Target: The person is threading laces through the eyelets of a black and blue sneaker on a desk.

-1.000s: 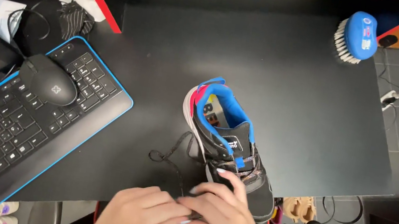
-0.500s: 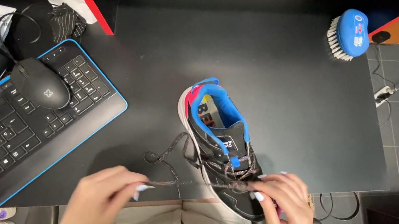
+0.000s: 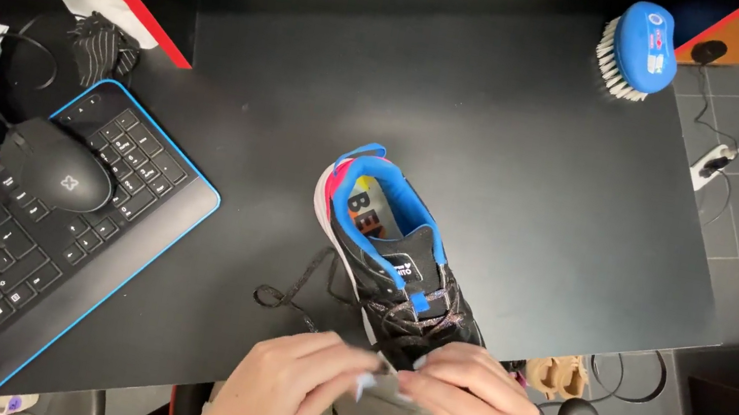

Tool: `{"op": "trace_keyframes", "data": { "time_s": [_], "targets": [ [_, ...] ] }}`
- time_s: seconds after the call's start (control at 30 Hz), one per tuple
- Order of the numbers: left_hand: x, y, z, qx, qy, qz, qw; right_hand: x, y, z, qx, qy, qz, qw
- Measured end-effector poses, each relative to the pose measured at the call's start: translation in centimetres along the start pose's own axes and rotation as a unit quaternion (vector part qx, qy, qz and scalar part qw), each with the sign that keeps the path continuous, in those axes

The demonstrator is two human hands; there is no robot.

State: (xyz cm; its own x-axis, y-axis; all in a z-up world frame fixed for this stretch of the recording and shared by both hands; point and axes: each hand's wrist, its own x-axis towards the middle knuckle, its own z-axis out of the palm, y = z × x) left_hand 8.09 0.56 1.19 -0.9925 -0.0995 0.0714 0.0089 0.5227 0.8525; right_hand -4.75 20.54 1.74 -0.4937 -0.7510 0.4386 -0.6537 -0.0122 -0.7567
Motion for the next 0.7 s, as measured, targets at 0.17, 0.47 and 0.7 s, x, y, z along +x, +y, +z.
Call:
{"op": "trace_keyframes", "data": {
  "time_s": [0.17, 0.47, 0.7],
  "targets": [
    [-0.1, -0.2, 0.8, 0.013, -0.156, -0.018, 0.988, -0.7, 0.3, 0.9, -0.041, -0.021, 0.001, 0.999],
    [1.4, 0.9, 1.3, 0.018, 0.031, -0.062, 0.997, 0.6, -0.1, 0.2, -0.007, -0.037, -0.001, 0.999],
    [2.7, 0.9, 0.4, -0.036, 0.025, 0.003, 0.999, -0.6, 1.0, 0.3, -0.03, 0.026, 0.001, 0.999]
  ]
}}
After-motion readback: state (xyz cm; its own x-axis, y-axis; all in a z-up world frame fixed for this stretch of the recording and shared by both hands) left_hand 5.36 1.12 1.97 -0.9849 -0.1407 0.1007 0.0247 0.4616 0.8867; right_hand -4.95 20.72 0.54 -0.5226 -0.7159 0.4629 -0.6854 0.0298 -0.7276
